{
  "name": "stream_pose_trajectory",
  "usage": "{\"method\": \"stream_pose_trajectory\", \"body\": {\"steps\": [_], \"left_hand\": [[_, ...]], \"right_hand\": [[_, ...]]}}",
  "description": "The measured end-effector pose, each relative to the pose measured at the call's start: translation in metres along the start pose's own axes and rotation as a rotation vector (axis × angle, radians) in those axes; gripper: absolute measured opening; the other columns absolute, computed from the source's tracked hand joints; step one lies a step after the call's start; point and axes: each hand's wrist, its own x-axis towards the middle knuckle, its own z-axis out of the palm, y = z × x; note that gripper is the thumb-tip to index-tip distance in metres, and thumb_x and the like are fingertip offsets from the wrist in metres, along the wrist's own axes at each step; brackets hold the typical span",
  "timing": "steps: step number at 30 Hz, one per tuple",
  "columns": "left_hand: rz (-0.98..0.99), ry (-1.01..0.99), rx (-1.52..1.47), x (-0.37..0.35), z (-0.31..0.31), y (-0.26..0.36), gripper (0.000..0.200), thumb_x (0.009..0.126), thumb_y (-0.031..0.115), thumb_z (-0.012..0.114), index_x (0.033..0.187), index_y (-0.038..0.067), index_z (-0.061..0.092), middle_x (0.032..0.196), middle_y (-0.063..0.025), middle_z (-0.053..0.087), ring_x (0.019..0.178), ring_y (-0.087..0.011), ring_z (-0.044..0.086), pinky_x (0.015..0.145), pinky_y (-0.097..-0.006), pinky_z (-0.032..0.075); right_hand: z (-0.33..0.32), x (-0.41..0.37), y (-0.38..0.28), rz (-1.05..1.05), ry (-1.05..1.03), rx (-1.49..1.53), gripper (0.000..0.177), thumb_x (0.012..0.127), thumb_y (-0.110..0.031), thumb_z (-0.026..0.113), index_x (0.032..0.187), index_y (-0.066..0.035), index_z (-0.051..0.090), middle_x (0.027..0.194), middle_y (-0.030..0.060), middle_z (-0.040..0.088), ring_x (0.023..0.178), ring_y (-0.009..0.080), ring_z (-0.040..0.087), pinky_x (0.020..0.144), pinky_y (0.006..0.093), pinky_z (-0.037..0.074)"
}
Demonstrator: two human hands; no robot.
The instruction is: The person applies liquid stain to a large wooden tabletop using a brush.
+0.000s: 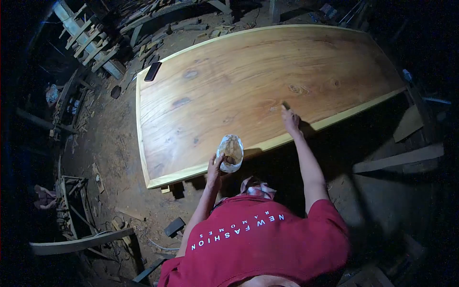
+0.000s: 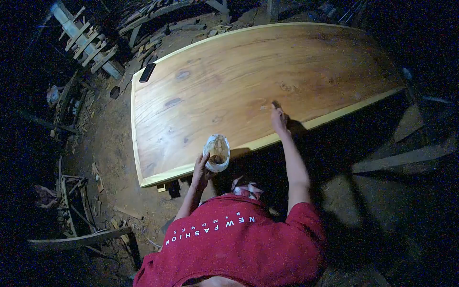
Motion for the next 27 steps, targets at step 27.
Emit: {"method": "stream_pose_trajectory", "body": {"steps": [27], "left_hand": [[0.043,0.171,-0.068,0.034,0.076,0.064,0.065,0.072,0.048,0.061,0.123,0.018,0.033,0.115,-0.0070,0.048,0.106,-0.0256,0.045,0.075,-0.0486,0.041]], "right_hand": [[-0.032,0.099,-0.006,0.330,-0.437,0.710,0.016,0.076,-0.019,0.058,0.085,-0.007,0.063,0.060,0.0035,0.057,0.052,0.0118,0.058,0.047,0.0299,0.045]]}}
